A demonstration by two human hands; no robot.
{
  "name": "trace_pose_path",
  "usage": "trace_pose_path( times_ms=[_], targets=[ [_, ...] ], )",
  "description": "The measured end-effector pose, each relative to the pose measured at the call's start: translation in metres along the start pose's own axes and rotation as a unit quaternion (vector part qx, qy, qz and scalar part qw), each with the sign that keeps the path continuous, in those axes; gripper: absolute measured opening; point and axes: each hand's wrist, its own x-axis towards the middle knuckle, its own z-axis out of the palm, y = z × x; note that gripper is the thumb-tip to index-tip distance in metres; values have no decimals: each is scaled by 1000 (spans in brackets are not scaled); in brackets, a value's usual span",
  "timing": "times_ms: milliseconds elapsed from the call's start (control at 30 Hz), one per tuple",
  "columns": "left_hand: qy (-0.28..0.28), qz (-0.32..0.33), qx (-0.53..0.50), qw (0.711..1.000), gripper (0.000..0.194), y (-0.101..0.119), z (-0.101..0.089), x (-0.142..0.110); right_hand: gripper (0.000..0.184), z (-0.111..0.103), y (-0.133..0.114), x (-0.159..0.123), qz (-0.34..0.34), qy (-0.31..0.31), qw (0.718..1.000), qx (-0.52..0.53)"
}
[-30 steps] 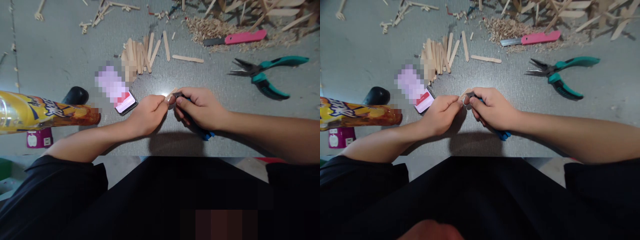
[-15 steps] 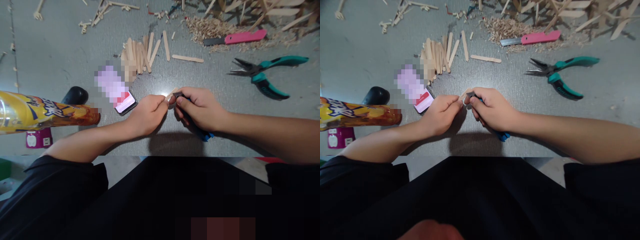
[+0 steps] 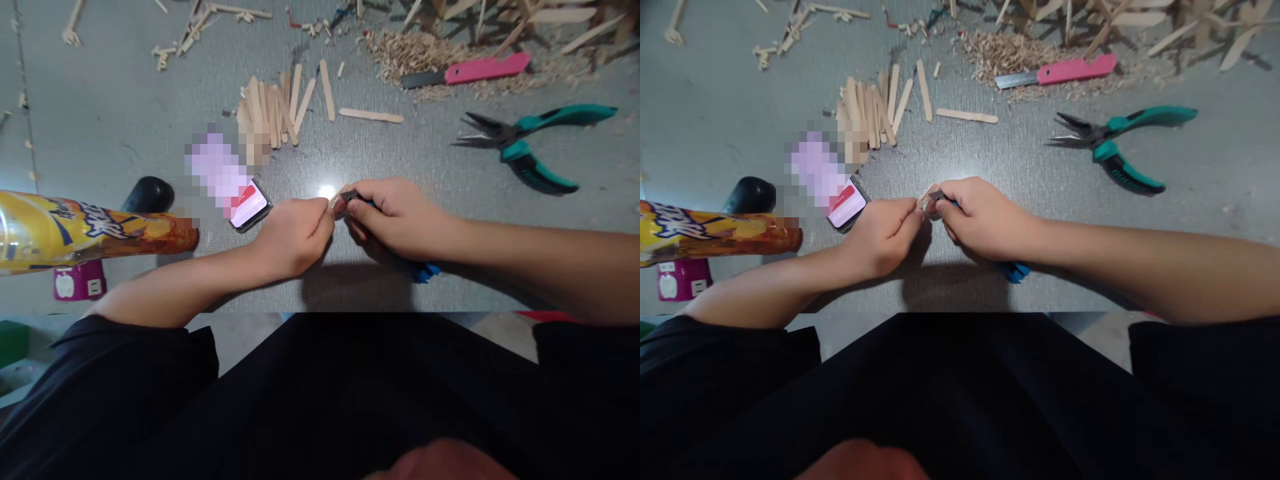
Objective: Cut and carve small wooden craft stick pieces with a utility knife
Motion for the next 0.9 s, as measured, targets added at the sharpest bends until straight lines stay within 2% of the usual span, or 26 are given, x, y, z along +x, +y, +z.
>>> trace_pose_path(
  times_ms=[133, 267, 433, 567, 733, 900],
  targets=[
    [1, 0, -24, 1000, 44, -2, -2, 1, 29, -6, 1, 4, 42, -44, 994, 91],
    [6, 11, -53, 999, 44, -5, -2, 4, 21, -9, 4, 7, 29, -90, 987, 131],
    [28, 15, -87, 996, 48, -5, -1, 6, 17, -8, 9, 7, 22, -61, 980, 189],
    [35, 20, -79, 996, 48, -4, -1, 6, 17, -6, 11, 7, 20, -46, 979, 198],
    [33, 18, -13, 999, 44, -4, 1, 2, 23, -3, 6, 5, 35, -23, 985, 168],
    [3, 9, 141, 990, 39, -3, 5, -3, 25, 0, 0, 3, 100, -21, 984, 146]
  ],
)
